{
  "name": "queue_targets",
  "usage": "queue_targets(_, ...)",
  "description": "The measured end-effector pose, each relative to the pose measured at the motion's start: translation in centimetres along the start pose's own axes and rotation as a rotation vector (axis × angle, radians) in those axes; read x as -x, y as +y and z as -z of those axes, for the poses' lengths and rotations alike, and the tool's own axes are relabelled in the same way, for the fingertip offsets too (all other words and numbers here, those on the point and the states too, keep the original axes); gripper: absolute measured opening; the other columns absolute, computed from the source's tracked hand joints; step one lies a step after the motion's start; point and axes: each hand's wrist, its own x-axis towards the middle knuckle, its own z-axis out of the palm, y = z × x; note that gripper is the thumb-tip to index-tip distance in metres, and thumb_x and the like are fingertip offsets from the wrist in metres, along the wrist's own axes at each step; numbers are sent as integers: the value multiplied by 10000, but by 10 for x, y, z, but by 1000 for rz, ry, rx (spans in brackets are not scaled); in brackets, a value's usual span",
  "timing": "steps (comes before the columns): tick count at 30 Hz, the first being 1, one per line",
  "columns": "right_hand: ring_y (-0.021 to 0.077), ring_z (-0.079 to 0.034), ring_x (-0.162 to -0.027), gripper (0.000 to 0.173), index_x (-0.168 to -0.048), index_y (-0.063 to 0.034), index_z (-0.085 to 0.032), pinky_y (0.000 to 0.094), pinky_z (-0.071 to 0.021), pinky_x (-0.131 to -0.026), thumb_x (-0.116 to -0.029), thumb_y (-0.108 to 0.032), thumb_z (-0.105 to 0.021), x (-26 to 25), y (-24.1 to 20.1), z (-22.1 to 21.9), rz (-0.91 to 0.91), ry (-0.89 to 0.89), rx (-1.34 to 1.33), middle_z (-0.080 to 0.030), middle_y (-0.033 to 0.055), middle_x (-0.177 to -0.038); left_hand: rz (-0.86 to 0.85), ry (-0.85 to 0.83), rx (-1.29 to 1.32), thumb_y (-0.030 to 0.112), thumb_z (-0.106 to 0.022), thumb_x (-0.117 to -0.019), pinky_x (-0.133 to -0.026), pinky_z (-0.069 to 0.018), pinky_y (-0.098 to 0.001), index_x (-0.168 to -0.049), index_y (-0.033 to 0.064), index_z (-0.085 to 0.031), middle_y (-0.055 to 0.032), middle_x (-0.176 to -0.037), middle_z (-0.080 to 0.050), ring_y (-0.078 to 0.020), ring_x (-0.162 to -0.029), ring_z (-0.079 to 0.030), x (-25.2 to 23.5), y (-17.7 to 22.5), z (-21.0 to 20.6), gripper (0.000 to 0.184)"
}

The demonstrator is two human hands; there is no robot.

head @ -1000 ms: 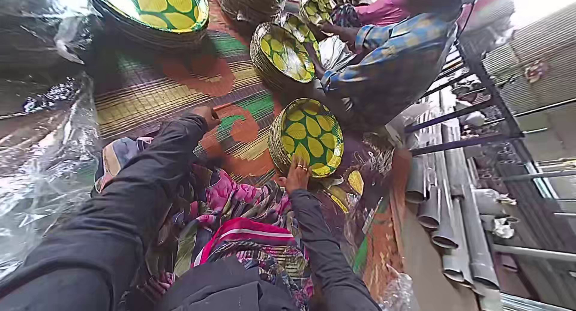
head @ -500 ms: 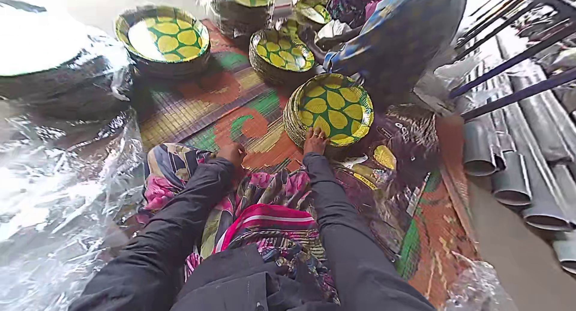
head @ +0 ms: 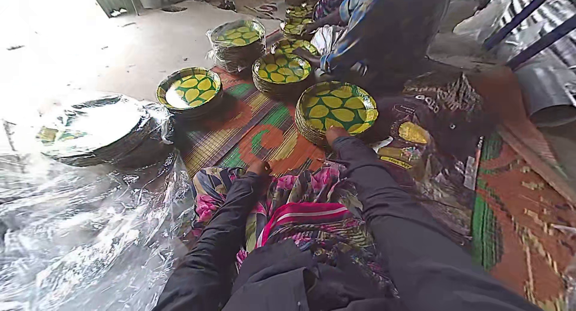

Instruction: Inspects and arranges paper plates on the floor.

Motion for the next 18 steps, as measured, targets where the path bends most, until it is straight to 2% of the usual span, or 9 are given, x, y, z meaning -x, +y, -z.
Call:
queue_targets(2, 506, -624, -1176, 241, -1116, 108, -677, 678, -503, -931, -914, -23, -691, 0, 5, 1, 33, 22, 42, -649, 329, -1229, 12, 25, 33, 281, -544, -1072, -1070, -478, -605, -1317, 23, -643, -233, -1243, -696, -398, -1213, -654, 1, -1, 0, 369)
queue_targets(3, 494, -621, -1186, 271, -1127, 108, -674, 666, -502, -945, -895, -26, -712, 2, 10, -3, 46, 42, 45, -646, 321, -1240, 19, 29, 50, 283, -546, -1070, -1061, -483, -611, -1317, 33, -647, -232, -1236, -700, -397, -1203, -660, 1, 0, -2, 365)
queue_targets(7, 478, -592, -1248, 244, -1188, 115, -660, 619, -479, -1027, -965, 54, -584, -2, 21, -12, 74, 116, -9, -633, 312, -1279, 27, -4, 24, 276, -527, -1078, -1049, -480, -623, -1317, 20, -641, -253, -1223, -695, -415, -1189, -660, 1, 4, -2, 368)
queue_targets(11, 476, -557, -1300, 302, -1238, 45, -686, 613, -457, -1065, -975, 74, -542, -12, 36, -10, 49, 186, -143, -622, 293, -1328, 23, -22, -6, 267, -490, -1093, -1078, -468, -588, -1355, 21, -622, -240, -1237, -695, -393, -1220, -649, 6, 11, 3, 383)
queue_targets(13, 484, -564, -1286, 289, -1210, 52, -689, 612, -459, -1062, -972, 87, -528, -9, 43, -16, 35, 321, -208, -629, 309, -1297, 42, -15, 17, 269, -497, -1090, -1093, -465, -567, -1387, 38, -607, -225, -1261, -694, -374, -1236, -646, 6, 15, 6, 392)
queue_targets(14, 512, -571, -1265, 285, -1214, 65, -676, 642, -465, -1038, -982, 82, -512, -3, 43, -20, 33, 424, -228, -625, 333, -1285, 43, 5, 31, 264, -503, -1087, -1096, -466, -563, -1413, 42, -588, -227, -1280, -686, -376, -1242, -643, 6, 16, 7, 403)
queue_targets(16, 579, -571, -1217, 285, -1228, 102, -638, 697, -454, -997, -988, 69, -488, 16, 41, -27, 77, 715, -259, -612, 389, -1243, 23, 151, 29, 248, -534, -1076, -1110, -460, -556, -1492, 53, -508, -227, -1368, -636, -387, -1292, -609, 6, 18, 5, 460)
queue_targets(17, 587, -582, -1189, 278, -1218, 109, -640, 704, -447, -1001, -992, 53, -489, 26, 36, -31, 115, 872, -281, -626, 391, -1203, -8, 314, -2, 242, -571, -1058, -1131, -442, -555, -1529, 64, -467, -228, -1452, -577, -394, -1351, -562, 7, 20, 1, 514)
queue_targets(18, 581, -602, -1155, 262, -1201, 106, -652, 694, -450, -1004, -1007, 26, -495, 37, 27, -36, 156, 1007, -308, -648, 379, -1163, -99, 556, -46, 228, -632, -1023, -1160, -402, -567, -1532, 52, -467, -243, -1503, -525, -411, -1406, -502, 8, 20, -9, 564)
